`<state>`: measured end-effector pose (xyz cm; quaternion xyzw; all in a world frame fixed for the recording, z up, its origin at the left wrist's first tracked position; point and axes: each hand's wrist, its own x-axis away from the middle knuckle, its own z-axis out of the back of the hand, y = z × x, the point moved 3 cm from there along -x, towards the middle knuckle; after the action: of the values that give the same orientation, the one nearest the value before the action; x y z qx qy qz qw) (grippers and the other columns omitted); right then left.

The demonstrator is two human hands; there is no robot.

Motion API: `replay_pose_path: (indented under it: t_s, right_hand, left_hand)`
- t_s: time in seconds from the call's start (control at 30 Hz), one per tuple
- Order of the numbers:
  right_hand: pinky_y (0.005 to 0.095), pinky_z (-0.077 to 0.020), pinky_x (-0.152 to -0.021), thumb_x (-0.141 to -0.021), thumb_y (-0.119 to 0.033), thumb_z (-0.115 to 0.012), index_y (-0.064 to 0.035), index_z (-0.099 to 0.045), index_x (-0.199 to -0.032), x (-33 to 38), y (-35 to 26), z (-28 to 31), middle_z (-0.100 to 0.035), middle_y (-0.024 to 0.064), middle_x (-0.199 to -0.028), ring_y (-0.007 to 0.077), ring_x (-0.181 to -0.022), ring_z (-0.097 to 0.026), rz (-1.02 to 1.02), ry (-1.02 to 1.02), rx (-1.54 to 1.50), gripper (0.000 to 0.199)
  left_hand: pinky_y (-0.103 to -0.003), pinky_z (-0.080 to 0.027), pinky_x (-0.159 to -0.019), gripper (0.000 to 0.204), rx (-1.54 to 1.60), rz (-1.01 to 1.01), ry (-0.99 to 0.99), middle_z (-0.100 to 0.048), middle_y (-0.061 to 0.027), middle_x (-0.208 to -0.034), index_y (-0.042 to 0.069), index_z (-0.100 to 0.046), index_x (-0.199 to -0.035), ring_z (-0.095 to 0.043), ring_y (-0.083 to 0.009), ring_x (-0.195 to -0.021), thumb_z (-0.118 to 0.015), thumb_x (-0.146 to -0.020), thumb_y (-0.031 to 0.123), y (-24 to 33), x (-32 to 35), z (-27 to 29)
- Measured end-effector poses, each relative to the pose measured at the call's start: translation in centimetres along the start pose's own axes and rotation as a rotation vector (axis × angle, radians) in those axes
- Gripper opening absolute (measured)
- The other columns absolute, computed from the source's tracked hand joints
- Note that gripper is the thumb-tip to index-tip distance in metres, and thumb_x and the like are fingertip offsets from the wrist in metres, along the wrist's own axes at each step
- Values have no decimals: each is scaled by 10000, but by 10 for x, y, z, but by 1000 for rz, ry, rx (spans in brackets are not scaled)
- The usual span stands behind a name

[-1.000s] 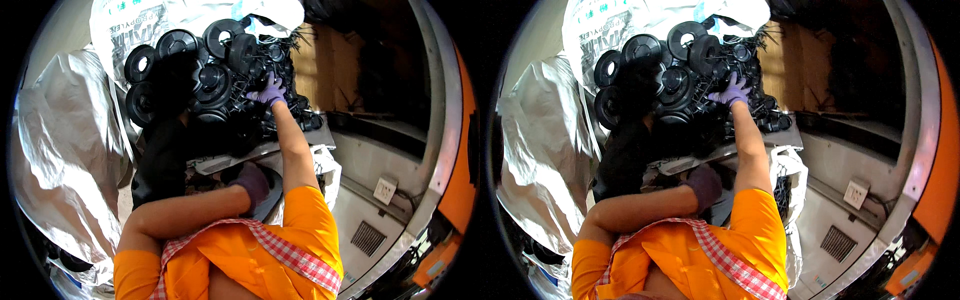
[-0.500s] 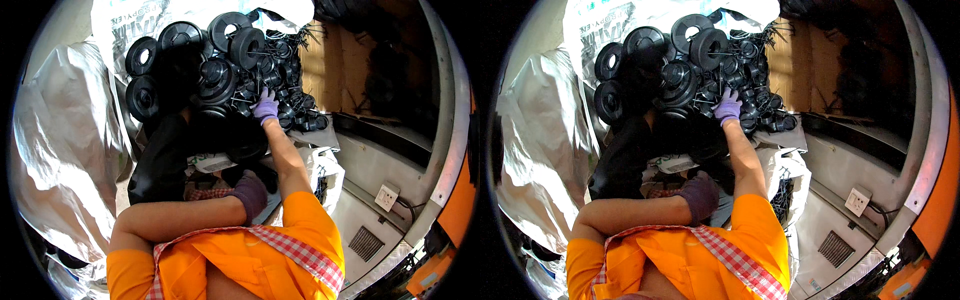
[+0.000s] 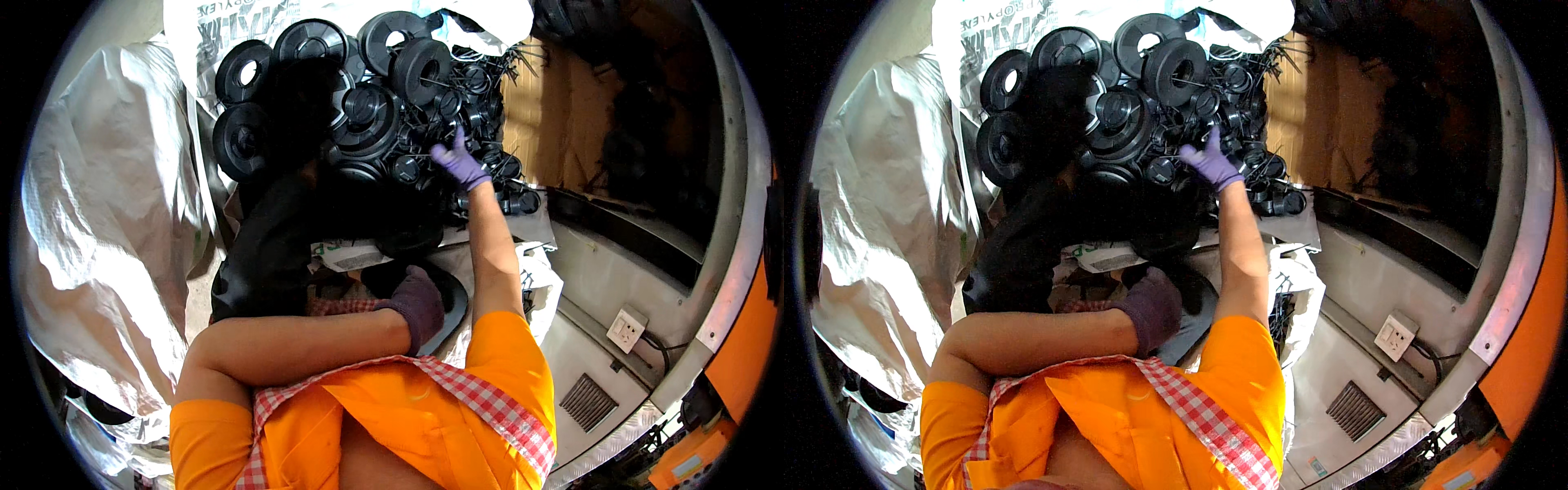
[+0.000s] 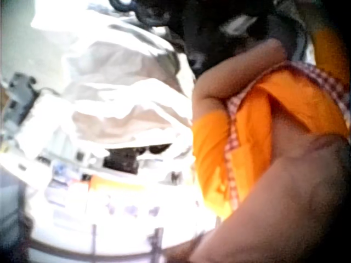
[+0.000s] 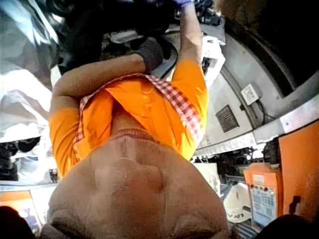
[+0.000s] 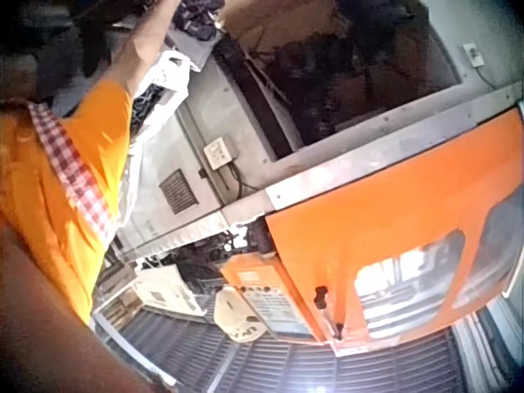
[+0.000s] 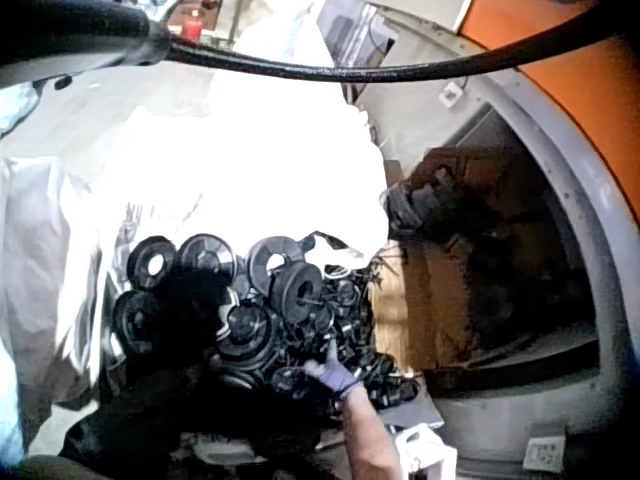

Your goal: The person sorts black circular parts and cords from a pile into separate bags while sitting on the floor.

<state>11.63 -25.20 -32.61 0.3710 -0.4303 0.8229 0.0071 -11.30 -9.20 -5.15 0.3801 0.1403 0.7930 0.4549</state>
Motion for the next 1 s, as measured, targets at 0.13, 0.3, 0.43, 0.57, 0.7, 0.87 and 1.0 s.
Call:
replay_pose_path:
  t_s: [0.13,0.3,0.43,0.57,0.7,0.87,1.0]
  right_hand:
    - [380,-296,-1081,-642,-229,-822,-134,53,-1469,-2,-7,25,-277,225,-1424,321,-1289,-366,322,-124,770,1208]
    - [427,-294,-1084,-521,-348,-871,-254,115,-1463,11,-58,-29,-14,275,-1503,462,-1315,-292,-113,-6,747,1367]
    - [458,-377,-1017,-618,-321,-806,-273,50,-1471,8,-82,-34,-56,275,-1498,508,-1229,-375,-188,143,920,1209]
    - [418,-468,-891,-755,-237,-661,-205,-228,-1425,8,-59,-47,-293,265,-1403,425,-1050,-547,-144,316,1085,798]
    - [459,-444,-926,-701,-250,-715,-227,-291,-1364,23,-70,-62,-322,251,-1372,442,-1145,-482,-287,310,853,787]
    - [433,-504,-816,-787,-179,-628,-235,-338,-1314,7,-61,-54,-412,220,-1297,415,-1023,-573,-286,419,959,603]
    - [442,-520,-782,-791,-138,-606,-203,-448,-1199,5,-59,-56,-512,222,-1198,390,-944,-622,-190,449,841,442]
  left_hand:
    - [-434,-386,-725,236,22,-5,53,-672,-107,-901,88,-715,-923,-620,-280,-825,-561,-808,225,2,-3,-15]
    - [-456,-397,-751,245,74,-2,-63,-669,-129,-935,59,-711,-913,-617,-292,-868,-569,-791,217,-1,9,-3]
    - [-436,-436,-741,255,120,15,-84,-656,-159,-943,36,-705,-909,-613,-308,-864,-585,-781,223,-2,2,-6]
    - [-403,-476,-699,289,109,14,-106,-640,-191,-958,-1,-691,-930,-601,-331,-856,-601,-783,231,-4,7,0]
    - [-548,-365,-837,293,113,55,-169,-644,-94,-1121,134,-664,-1120,-604,-293,-997,-519,-880,219,-8,14,16]
    - [-461,-421,-784,275,130,-13,-122,-647,-138,-1014,50,-675,-1002,-591,-322,-877,-572,-823,231,2,10,-1]
    - [-453,-413,-774,263,103,2,-101,-666,-112,-931,60,-694,-971,-602,-325,-846,-580,-803,226,-2,0,-5]
